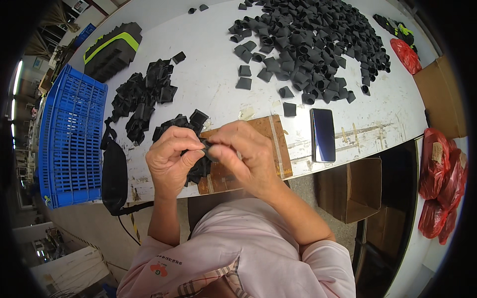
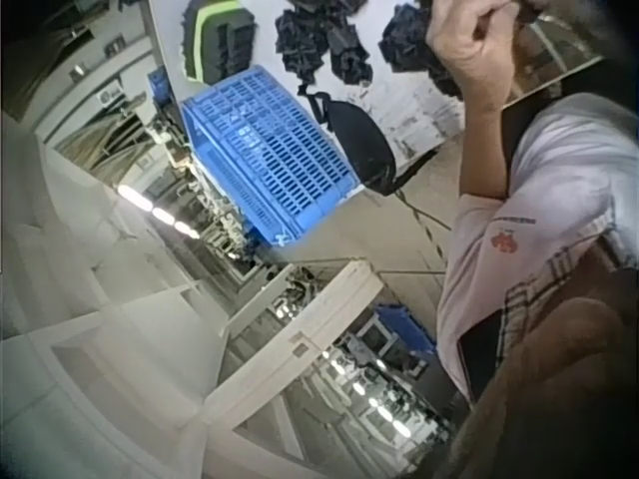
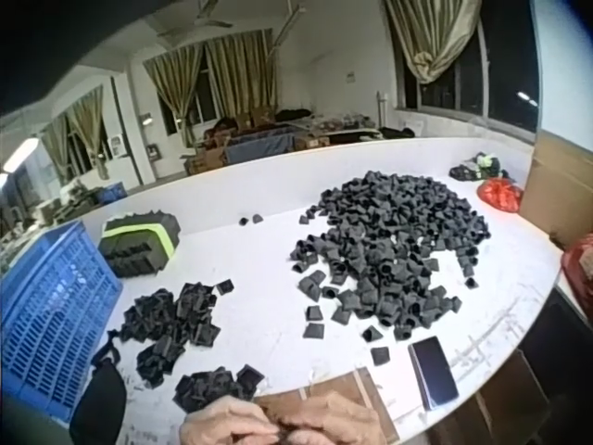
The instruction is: The recorder is inspecting and assembling small black foam pieces, likely industrial components or protective padding, on a workbench.
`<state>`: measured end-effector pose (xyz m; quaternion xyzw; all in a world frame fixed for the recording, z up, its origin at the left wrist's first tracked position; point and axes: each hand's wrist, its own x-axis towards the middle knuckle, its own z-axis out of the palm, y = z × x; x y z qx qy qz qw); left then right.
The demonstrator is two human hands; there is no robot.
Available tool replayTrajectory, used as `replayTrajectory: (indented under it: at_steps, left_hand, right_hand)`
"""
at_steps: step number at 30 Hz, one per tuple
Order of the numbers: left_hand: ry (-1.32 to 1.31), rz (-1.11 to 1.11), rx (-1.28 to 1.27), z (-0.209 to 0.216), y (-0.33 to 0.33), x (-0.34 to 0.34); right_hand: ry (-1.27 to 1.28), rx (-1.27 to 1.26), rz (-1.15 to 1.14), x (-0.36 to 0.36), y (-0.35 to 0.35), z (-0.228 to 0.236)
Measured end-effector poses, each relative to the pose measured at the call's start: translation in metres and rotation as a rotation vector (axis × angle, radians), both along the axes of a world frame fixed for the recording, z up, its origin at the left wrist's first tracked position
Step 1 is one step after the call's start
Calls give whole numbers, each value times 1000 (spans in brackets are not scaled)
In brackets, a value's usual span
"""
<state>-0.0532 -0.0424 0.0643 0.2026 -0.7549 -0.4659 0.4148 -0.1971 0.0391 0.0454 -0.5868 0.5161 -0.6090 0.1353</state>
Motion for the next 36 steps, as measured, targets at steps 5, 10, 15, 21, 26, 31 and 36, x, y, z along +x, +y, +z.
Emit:
replayTrajectory:
  at_steps: [5,10,15,21,26,31,36]
  left_hand:
    - [234,102,233,-20,10,2]
    - [266,55,270,-22,9,6]
    - [112,39,6,-8,9,-1]
    - [349,141,332,-26,12,5]
    - [498,28,513,-39,9,12]
    - [477,13,492,-35,12,12]
    - [360,53,345,-28,15,11]
  right_hand:
    - [22,70,48,10,6,13]
    - [54,120,6,13,4,14]
    - [155,48,-82,16,3,16]
    - [-47,173,-12,20,7,24]
    - [5,188,-37,19,6,27]
    - [118,142,-35,13,2,20]
    - [105,63,-44,9,1,1]
